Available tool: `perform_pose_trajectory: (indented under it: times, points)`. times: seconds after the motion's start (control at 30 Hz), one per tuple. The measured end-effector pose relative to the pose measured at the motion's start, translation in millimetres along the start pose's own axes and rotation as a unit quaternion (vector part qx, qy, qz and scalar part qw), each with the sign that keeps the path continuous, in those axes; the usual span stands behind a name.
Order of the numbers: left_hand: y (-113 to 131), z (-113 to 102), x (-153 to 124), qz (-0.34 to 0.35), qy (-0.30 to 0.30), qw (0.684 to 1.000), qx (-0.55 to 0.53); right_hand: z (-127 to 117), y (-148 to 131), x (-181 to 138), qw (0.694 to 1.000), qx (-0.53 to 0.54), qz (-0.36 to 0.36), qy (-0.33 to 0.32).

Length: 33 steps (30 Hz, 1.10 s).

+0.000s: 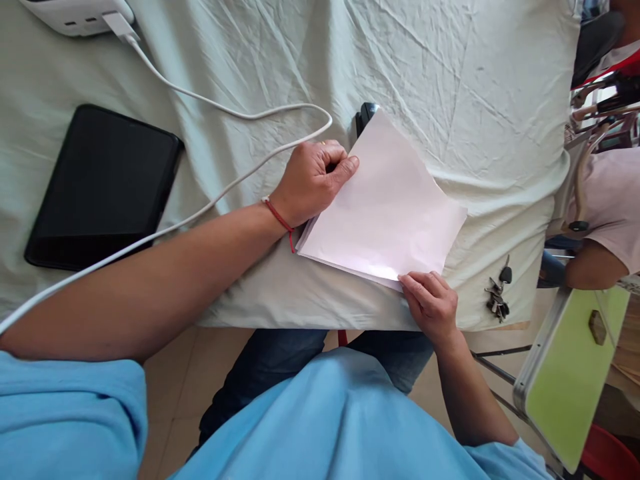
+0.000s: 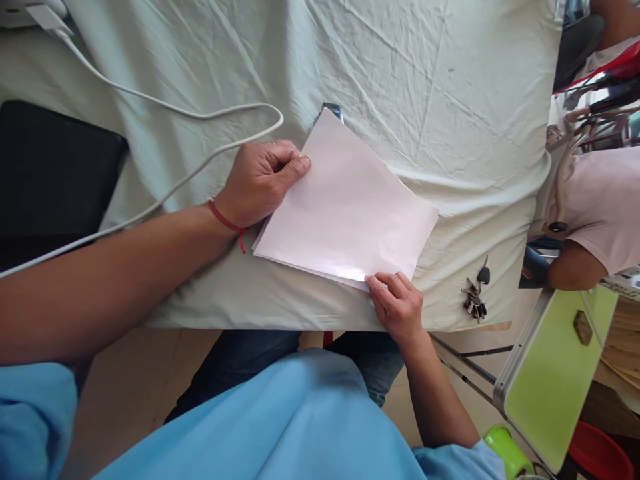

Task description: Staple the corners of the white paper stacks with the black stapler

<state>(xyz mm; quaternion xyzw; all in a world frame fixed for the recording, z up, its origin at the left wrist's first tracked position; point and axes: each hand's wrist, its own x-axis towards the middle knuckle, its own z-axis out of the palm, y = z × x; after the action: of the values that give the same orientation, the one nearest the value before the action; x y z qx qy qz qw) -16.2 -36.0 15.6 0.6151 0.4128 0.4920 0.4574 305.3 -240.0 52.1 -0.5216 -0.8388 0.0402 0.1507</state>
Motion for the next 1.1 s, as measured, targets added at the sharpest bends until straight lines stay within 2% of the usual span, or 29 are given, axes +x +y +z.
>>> perform_pose_trajectory:
  times: [0.13,0.33,0.53,0.7,0.87,1.0,1.1]
  points:
    - [-2,0,0,-0.002,0.005,1.0,0.009,-1,-4,-3,1.0,0.006,-0.023,0.007]
    - [-3,1,0,-0.004,0.013,1.0,0.007,-2,-8,-4,0.999,0.021,0.004,-0.029]
    - [-4,3,0,-0.005,0.01,1.0,0.004,-5,-14,6,0.999,0.028,-0.026,-0.026]
    - [-10,7,-3,-0.03,0.018,0.999,-0.018,-3,-13,8,0.998,0.049,-0.041,-0.007]
    - [-12,6,-4,-0.044,0.018,0.999,-0.01,-1,-12,7,0.997,0.071,-0.03,-0.007]
    - [-7,3,-4,-0.038,-0.012,0.999,0.012,-4,-13,9,0.993,0.114,-0.007,-0.024]
    - [-6,1,-4,-0.008,-0.032,0.998,0.057,-6,-9,10,0.993,0.115,0.006,-0.027]
